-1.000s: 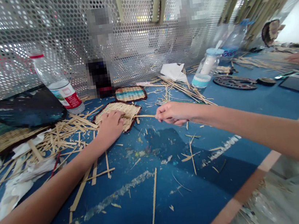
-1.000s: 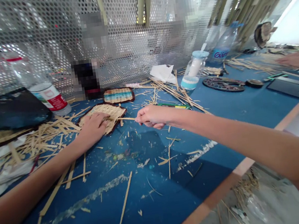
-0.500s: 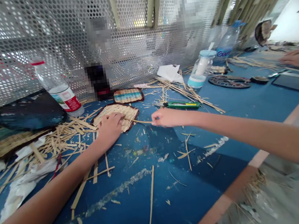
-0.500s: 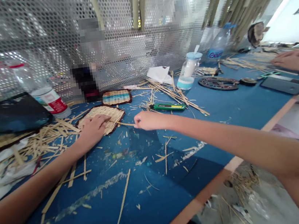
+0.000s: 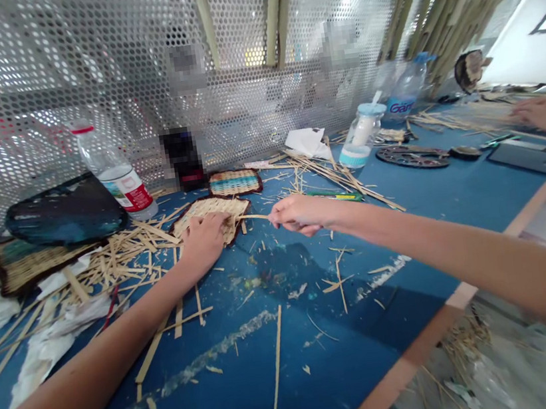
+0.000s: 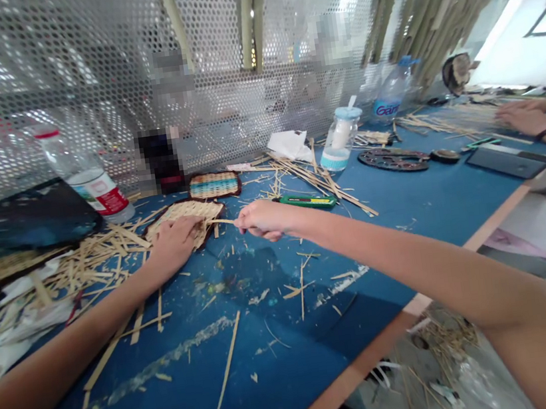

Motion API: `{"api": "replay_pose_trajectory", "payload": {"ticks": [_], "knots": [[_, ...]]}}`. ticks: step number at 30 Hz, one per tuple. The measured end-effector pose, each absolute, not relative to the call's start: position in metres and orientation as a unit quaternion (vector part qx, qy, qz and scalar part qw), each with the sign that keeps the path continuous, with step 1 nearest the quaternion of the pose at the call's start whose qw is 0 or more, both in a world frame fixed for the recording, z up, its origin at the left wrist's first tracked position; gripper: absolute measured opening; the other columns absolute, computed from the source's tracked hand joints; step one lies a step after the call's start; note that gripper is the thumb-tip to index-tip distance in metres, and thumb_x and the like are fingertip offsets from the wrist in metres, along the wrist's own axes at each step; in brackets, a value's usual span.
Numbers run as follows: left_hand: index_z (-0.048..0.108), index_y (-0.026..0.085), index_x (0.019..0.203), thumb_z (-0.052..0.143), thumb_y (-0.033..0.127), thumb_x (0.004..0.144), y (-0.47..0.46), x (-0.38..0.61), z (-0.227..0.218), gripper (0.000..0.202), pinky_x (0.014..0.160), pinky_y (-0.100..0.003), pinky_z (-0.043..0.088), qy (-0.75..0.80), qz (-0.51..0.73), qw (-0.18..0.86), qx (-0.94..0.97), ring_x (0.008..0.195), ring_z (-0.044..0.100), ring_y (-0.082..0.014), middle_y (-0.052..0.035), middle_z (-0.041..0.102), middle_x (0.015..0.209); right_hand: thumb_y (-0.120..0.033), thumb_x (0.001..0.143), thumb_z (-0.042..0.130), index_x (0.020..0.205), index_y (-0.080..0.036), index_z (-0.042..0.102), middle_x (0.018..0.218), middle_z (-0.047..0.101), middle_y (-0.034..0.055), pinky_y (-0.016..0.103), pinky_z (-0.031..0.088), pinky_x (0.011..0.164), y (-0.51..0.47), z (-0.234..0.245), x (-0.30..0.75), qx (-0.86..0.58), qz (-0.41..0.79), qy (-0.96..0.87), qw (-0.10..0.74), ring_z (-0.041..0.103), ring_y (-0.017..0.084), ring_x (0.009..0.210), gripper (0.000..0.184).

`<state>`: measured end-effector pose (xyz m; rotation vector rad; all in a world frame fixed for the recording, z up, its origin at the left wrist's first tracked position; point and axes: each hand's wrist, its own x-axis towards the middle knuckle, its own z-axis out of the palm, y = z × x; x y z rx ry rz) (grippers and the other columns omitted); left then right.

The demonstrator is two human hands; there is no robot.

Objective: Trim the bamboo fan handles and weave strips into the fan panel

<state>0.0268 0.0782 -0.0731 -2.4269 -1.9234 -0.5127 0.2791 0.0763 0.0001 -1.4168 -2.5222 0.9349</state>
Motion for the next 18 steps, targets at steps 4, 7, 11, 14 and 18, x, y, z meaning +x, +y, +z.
{"api": "replay_pose_trajectory", "payload": {"ticks": [4, 7, 11, 14, 18], "knots": [[0.055, 0.027, 0.131, 0.037, 0.026, 0.098, 0.077, 0.025, -0.071, 0.037, 0.104, -0.054, 0.032, -0.610, -0.169, -0.014, -0.774, 0.120, 0.047, -0.0291, -0.0059, 0.056, 0.135, -0.033, 0.095, 0.033, 0.092, -0.020, 0.053, 0.048, 0.035, -0.0085, 0.022, 0.029, 0.038, 0.075, -0.008, 0.280, -0.459, 0.367, -0.809, 0.034, 0.030, 0.008, 0.032, 0.024], [0.054, 0.022, 0.131, 0.045, 0.029, 0.098, 0.080, 0.023, -0.069, 0.035, 0.105, -0.054, 0.035, -0.610, -0.175, -0.033, -0.772, 0.123, 0.049, -0.0271, -0.0081, 0.055, 0.134, -0.033, 0.096, 0.034, 0.090, -0.020, 0.054, 0.049, 0.036, -0.0082, 0.022, 0.029, 0.039, 0.070, -0.018, 0.282, -0.468, 0.363, -0.805, 0.024, 0.031, 0.008, 0.034, 0.024], [0.054, 0.016, 0.128, 0.056, 0.033, 0.094, 0.089, 0.018, -0.066, 0.039, 0.103, -0.052, 0.041, -0.632, -0.180, -0.043, -0.752, 0.122, 0.052, -0.0271, -0.0113, 0.056, 0.131, -0.028, 0.092, 0.047, 0.078, -0.017, 0.056, 0.063, 0.053, -0.0003, 0.023, 0.030, 0.049, 0.066, -0.022, 0.282, -0.482, 0.291, -0.825, 0.039, 0.042, 0.009, 0.049, 0.020], [0.057, 0.014, 0.122, 0.058, 0.035, 0.092, 0.091, 0.017, -0.066, 0.036, 0.102, -0.053, 0.041, -0.653, -0.174, -0.035, -0.736, 0.123, 0.050, -0.0284, -0.0122, 0.055, 0.130, -0.028, 0.090, 0.052, 0.075, -0.018, 0.057, 0.071, 0.058, 0.0028, 0.025, 0.027, 0.055, 0.071, -0.018, 0.284, -0.475, 0.234, -0.846, 0.055, 0.043, 0.011, 0.059, 0.018], [0.059, 0.016, 0.119, 0.056, 0.032, 0.093, 0.087, 0.020, -0.067, 0.031, 0.103, -0.053, 0.039, -0.646, -0.163, -0.024, -0.745, 0.125, 0.046, -0.0287, -0.0109, 0.050, 0.135, -0.028, 0.088, 0.054, 0.074, -0.019, 0.059, 0.067, 0.055, 0.0014, 0.026, 0.025, 0.056, 0.088, -0.015, 0.290, -0.455, 0.215, -0.863, 0.048, 0.042, 0.012, 0.060, 0.017]]}}
